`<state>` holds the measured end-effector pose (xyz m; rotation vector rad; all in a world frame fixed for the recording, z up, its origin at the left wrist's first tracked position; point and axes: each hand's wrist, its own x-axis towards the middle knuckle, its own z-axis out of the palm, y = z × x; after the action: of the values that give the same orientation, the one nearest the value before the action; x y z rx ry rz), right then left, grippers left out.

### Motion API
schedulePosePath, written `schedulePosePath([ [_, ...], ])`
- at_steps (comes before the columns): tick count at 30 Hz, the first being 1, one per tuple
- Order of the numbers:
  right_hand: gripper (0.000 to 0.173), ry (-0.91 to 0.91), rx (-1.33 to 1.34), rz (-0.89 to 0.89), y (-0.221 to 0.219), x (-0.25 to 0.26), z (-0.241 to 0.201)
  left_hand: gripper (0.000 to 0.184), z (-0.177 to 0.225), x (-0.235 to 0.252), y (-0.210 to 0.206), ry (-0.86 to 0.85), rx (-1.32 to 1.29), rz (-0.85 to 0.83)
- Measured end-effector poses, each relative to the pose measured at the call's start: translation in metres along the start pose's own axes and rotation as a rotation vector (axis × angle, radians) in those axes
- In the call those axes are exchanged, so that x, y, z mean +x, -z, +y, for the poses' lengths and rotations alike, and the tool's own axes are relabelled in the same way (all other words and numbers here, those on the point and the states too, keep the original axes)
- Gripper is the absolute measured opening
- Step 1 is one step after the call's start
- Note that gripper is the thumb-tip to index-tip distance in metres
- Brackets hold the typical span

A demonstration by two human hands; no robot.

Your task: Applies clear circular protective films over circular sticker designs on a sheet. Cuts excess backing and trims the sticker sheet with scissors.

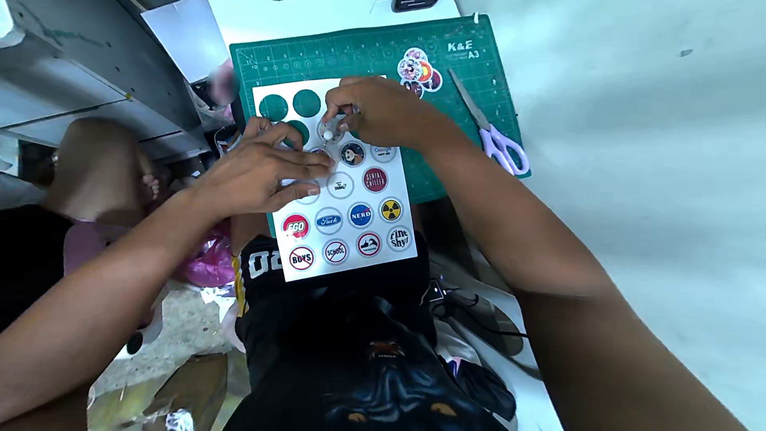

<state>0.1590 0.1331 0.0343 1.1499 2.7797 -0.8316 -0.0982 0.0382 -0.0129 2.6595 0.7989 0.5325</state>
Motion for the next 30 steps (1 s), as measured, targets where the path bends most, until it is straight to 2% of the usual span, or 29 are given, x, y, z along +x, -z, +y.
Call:
schedulePosePath([
  [13,0.017,0.026,0.021,0.026,-0.003,-0.001,0.004,0.042,-0.028,-0.002,0.025,-0.049,0.012,-0.016],
  [20,0.018,0.048,0.021,0.013,-0.002,0.0,0.006,0.046,-0.047,0.002,0.051,-0.099,0.16,-0.13],
  [26,0.017,0.005,0.001,0.009,-0.003,-0.002,0.002,0.051,-0.062,0.017,0.069,-0.057,0.208,-0.257],
  [30,0.03,0.012,-0.014,0.01,-0.004,-0.002,0.0,0.052,-0.057,0.028,0.075,-0.05,0.278,-0.286],
])
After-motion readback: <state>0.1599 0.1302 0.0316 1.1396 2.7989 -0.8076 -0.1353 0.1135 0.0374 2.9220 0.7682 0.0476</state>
